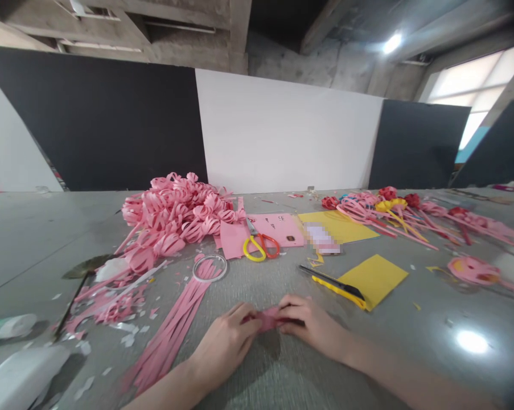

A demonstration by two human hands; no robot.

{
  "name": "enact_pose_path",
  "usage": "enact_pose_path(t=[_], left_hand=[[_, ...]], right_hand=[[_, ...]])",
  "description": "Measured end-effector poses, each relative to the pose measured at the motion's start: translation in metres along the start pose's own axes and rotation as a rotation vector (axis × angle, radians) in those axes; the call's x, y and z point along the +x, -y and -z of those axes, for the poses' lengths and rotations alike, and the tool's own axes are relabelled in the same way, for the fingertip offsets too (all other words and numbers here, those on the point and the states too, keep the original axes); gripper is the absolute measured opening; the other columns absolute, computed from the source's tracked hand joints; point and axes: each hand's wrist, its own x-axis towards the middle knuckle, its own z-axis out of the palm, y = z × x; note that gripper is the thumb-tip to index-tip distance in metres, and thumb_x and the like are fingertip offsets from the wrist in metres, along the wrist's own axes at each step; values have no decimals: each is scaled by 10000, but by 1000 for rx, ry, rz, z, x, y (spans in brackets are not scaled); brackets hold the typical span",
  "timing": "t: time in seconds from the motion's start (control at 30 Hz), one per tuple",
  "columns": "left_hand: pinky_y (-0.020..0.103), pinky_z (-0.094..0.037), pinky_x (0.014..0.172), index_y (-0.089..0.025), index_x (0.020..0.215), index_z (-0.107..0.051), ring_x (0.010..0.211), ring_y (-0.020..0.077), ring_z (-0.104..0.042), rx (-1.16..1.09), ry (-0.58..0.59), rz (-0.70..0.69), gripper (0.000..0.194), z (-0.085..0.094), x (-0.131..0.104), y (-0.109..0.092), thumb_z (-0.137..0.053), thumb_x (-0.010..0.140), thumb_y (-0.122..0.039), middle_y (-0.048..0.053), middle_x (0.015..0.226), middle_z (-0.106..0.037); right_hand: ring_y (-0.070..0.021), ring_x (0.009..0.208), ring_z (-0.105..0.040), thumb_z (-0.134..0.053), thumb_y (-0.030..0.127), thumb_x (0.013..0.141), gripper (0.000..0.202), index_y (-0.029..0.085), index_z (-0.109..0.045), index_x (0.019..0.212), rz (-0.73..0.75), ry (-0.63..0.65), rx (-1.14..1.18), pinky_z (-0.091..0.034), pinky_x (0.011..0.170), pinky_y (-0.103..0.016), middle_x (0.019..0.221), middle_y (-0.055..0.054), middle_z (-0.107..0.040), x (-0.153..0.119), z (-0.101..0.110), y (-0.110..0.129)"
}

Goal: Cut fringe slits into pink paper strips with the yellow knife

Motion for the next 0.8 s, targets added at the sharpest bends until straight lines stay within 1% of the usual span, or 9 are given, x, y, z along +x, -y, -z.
enact_pose_path(t=[0.1, 0.2, 0.3, 0.47, 0.53, 0.7, 0.8], left_hand=[[256, -430, 732, -229, 950, -560, 841, 145, -508, -41, -13, 9, 184, 2, 0, -3, -414, 855, -170, 18, 922, -510], [260, -435, 736, -232, 980, -542, 847, 146, -509, -24, -3, 7, 180, 2, 1, -3, -442, 845, -169, 17, 943, -505], [248, -446, 694, -228, 991, -526, 819, 145, -512, 66, 17, -25, 189, 2, 1, -3, -413, 862, -148, 14, 908, -512], [274, -459, 650, -168, 866, -524, 800, 176, -508, 237, 73, -99, 123, 1, -2, -5, -409, 859, -126, 38, 871, -526], [275, -466, 640, -156, 878, -512, 786, 177, -510, 249, 85, -102, 98, 1, -2, -6, -423, 852, -123, 43, 861, -524], [265, -473, 638, -156, 894, -488, 780, 169, -513, 226, 62, -59, 100, -1, -3, -6, -421, 845, -100, 41, 866, -509], [262, -469, 643, -161, 896, -486, 783, 167, -510, 217, 54, -54, 109, -2, -4, -5, -406, 851, -102, 40, 869, -503]], right_hand=[[-115, 836, -525, -521, 230, 810, 144, 206, -624, 908, -37, -41, 17, -388, 766, -239, 886, -9, -568, 1, -2, 1], [-103, 812, -532, -484, 196, 831, 146, 196, -625, 867, -40, -53, -32, -395, 752, -226, 870, -4, -562, 0, -4, 3], [-108, 806, -523, -420, 177, 860, 191, 176, -606, 903, 10, -36, -147, -400, 729, -224, 871, -18, -550, -1, -6, 4], [-133, 741, -492, -361, 148, 873, 219, 146, -579, 843, 123, -54, -408, -390, 659, -244, 821, -35, -538, -4, -14, -2], [-133, 727, -484, -351, 151, 878, 221, 150, -564, 821, 149, -71, -461, -382, 650, -250, 809, -30, -535, -4, -16, -3], [-132, 682, -473, -332, 146, 878, 227, 144, -542, 792, 172, -102, -533, -373, 604, -253, 778, -32, -525, -1, -16, -1], [-143, 708, -472, -352, 142, 864, 197, 141, -541, 808, 200, -91, -574, -379, 624, -265, 783, -38, -524, 0, -16, 1]])
